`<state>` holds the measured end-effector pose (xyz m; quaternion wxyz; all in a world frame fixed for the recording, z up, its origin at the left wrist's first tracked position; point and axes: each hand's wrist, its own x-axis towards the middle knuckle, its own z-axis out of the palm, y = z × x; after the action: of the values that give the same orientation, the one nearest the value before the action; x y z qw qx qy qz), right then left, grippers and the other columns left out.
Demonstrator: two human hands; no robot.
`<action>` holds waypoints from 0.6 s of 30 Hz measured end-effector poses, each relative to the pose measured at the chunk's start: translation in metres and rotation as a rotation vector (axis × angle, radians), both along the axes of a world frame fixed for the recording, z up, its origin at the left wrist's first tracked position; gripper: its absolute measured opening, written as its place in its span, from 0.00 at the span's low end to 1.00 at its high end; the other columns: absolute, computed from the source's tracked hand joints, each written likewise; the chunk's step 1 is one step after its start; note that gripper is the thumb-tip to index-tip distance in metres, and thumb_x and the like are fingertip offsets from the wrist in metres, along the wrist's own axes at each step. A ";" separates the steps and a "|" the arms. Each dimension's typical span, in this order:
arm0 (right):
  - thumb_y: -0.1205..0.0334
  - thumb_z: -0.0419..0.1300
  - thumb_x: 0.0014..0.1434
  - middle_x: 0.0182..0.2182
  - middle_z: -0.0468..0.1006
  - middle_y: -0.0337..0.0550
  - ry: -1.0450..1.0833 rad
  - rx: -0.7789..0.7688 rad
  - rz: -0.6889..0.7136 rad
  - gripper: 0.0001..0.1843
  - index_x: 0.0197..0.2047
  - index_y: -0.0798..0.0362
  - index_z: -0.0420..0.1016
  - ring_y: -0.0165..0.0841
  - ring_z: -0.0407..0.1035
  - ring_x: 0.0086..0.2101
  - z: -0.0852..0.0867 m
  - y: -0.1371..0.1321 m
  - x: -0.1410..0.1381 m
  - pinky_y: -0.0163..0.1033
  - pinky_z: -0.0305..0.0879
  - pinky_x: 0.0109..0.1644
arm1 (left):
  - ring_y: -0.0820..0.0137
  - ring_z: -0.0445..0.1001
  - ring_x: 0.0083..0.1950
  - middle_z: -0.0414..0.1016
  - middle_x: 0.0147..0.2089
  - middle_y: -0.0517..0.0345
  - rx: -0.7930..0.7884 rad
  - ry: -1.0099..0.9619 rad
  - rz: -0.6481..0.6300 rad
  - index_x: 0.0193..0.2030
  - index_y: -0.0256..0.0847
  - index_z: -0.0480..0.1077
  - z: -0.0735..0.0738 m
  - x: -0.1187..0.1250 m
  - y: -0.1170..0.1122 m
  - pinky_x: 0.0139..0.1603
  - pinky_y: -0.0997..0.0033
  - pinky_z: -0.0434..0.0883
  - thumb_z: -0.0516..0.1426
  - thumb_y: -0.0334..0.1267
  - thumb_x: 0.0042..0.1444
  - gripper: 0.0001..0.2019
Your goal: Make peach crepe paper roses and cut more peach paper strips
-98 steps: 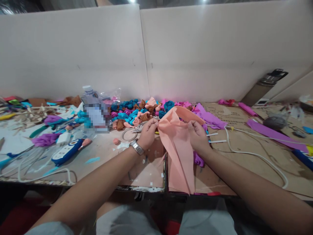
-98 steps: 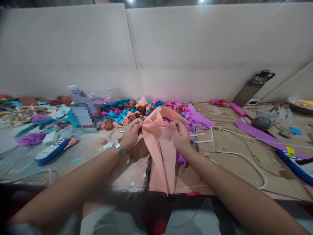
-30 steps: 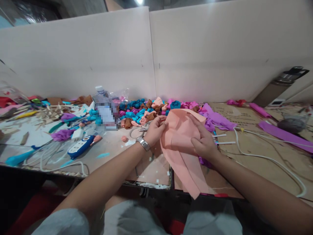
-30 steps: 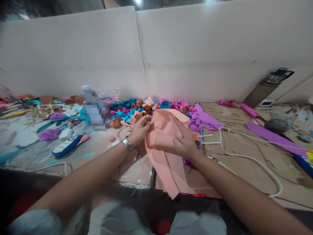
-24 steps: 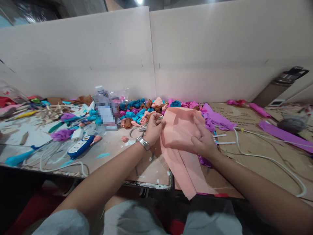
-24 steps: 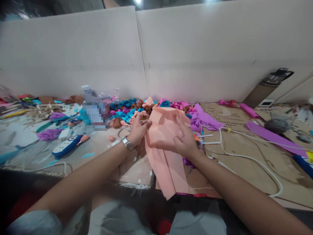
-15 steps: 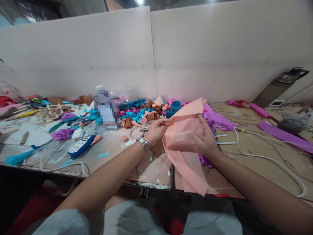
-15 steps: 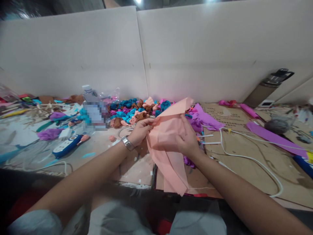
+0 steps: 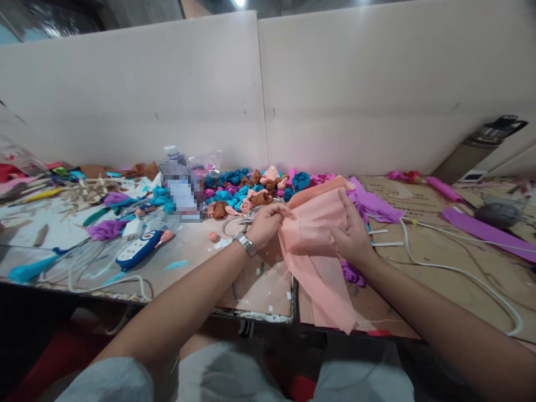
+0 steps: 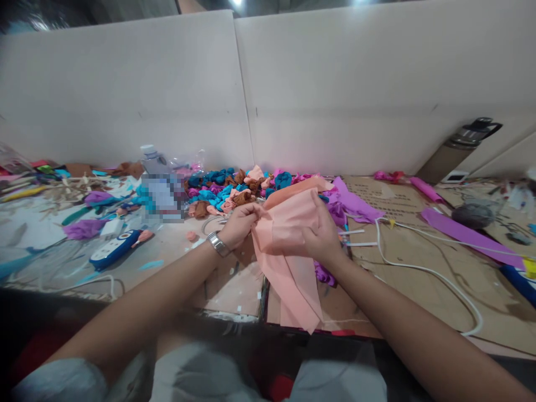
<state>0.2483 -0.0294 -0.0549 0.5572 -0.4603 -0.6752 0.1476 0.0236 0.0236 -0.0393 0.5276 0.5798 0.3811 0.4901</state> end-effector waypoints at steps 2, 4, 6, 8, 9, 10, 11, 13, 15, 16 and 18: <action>0.71 0.56 0.48 0.66 0.69 0.46 0.016 0.009 -0.031 0.49 0.75 0.49 0.56 0.55 0.59 0.68 0.000 0.001 0.000 0.64 0.57 0.72 | 0.71 0.69 0.34 0.78 0.36 0.54 -0.041 0.015 -0.048 0.37 0.37 0.77 -0.001 0.001 0.000 0.37 0.71 0.66 0.58 0.30 0.48 0.09; 0.71 0.56 0.48 0.65 0.70 0.46 0.011 0.012 -0.046 0.47 0.74 0.49 0.58 0.54 0.58 0.68 0.001 0.001 0.001 0.64 0.55 0.73 | 0.69 0.73 0.38 0.80 0.45 0.52 -0.073 0.004 -0.072 0.46 0.38 0.78 -0.002 0.003 0.000 0.40 0.70 0.68 0.58 0.28 0.46 0.19; 0.71 0.56 0.49 0.68 0.67 0.46 -0.001 0.009 -0.049 0.47 0.73 0.50 0.59 0.53 0.56 0.69 0.001 0.001 0.001 0.62 0.53 0.74 | 0.71 0.73 0.38 0.79 0.50 0.53 -0.078 -0.015 -0.055 0.54 0.41 0.74 -0.003 0.004 0.001 0.39 0.72 0.68 0.57 0.25 0.44 0.27; 0.72 0.56 0.49 0.70 0.64 0.46 -0.010 0.004 -0.051 0.46 0.73 0.51 0.59 0.51 0.55 0.70 0.002 0.001 0.002 0.61 0.52 0.75 | 0.74 0.72 0.36 0.79 0.51 0.54 -0.067 -0.008 -0.023 0.55 0.41 0.73 -0.004 0.003 0.002 0.36 0.75 0.68 0.56 0.24 0.44 0.28; 0.72 0.56 0.49 0.71 0.63 0.46 -0.011 0.003 -0.049 0.46 0.73 0.51 0.59 0.51 0.54 0.70 0.002 0.001 0.002 0.62 0.51 0.75 | 0.75 0.71 0.35 0.79 0.50 0.55 -0.068 0.002 -0.017 0.54 0.40 0.74 -0.005 0.003 0.003 0.36 0.76 0.67 0.56 0.23 0.44 0.27; 0.72 0.56 0.49 0.71 0.62 0.46 -0.011 0.004 -0.047 0.46 0.73 0.51 0.59 0.51 0.54 0.70 0.002 0.002 0.002 0.62 0.51 0.75 | 0.75 0.70 0.34 0.79 0.48 0.55 -0.073 0.015 -0.018 0.53 0.40 0.75 -0.005 0.002 0.003 0.35 0.76 0.68 0.56 0.23 0.44 0.26; 0.72 0.56 0.50 0.71 0.62 0.46 -0.006 0.006 -0.045 0.46 0.73 0.50 0.59 0.51 0.54 0.70 0.001 0.002 0.002 0.63 0.51 0.75 | 0.75 0.70 0.33 0.80 0.47 0.55 -0.083 0.027 -0.021 0.53 0.39 0.76 -0.006 0.001 0.004 0.35 0.76 0.68 0.57 0.23 0.45 0.26; 0.71 0.57 0.50 0.71 0.63 0.45 0.007 0.011 -0.044 0.46 0.73 0.49 0.59 0.52 0.55 0.70 0.000 0.003 0.002 0.63 0.52 0.74 | 0.75 0.69 0.32 0.80 0.45 0.55 -0.097 0.037 -0.022 0.55 0.38 0.76 -0.008 0.000 0.005 0.35 0.75 0.68 0.57 0.23 0.46 0.27; 0.70 0.57 0.50 0.71 0.62 0.45 0.018 0.007 -0.046 0.45 0.73 0.48 0.58 0.52 0.57 0.69 0.000 0.003 0.003 0.63 0.55 0.73 | 0.75 0.70 0.31 0.80 0.46 0.55 -0.105 0.032 -0.015 0.60 0.39 0.74 -0.009 0.000 0.005 0.36 0.74 0.70 0.57 0.24 0.47 0.30; 0.70 0.57 0.51 0.71 0.62 0.45 0.024 0.002 -0.048 0.45 0.73 0.48 0.58 0.52 0.57 0.69 -0.001 0.003 0.003 0.63 0.56 0.73 | 0.74 0.71 0.33 0.80 0.49 0.54 -0.103 0.025 -0.011 0.62 0.40 0.73 -0.009 0.000 0.005 0.38 0.73 0.71 0.57 0.25 0.48 0.31; 0.69 0.57 0.51 0.71 0.61 0.46 0.035 -0.013 -0.047 0.45 0.73 0.49 0.58 0.51 0.59 0.68 -0.001 0.004 0.004 0.62 0.59 0.71 | 0.71 0.75 0.38 0.79 0.55 0.52 -0.088 0.005 0.002 0.64 0.41 0.71 -0.008 0.000 0.005 0.43 0.69 0.74 0.57 0.27 0.50 0.31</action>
<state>0.2523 -0.0258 -0.0556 0.5690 -0.4770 -0.6535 0.1470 0.0237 0.0283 -0.0475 0.5512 0.5569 0.4039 0.4721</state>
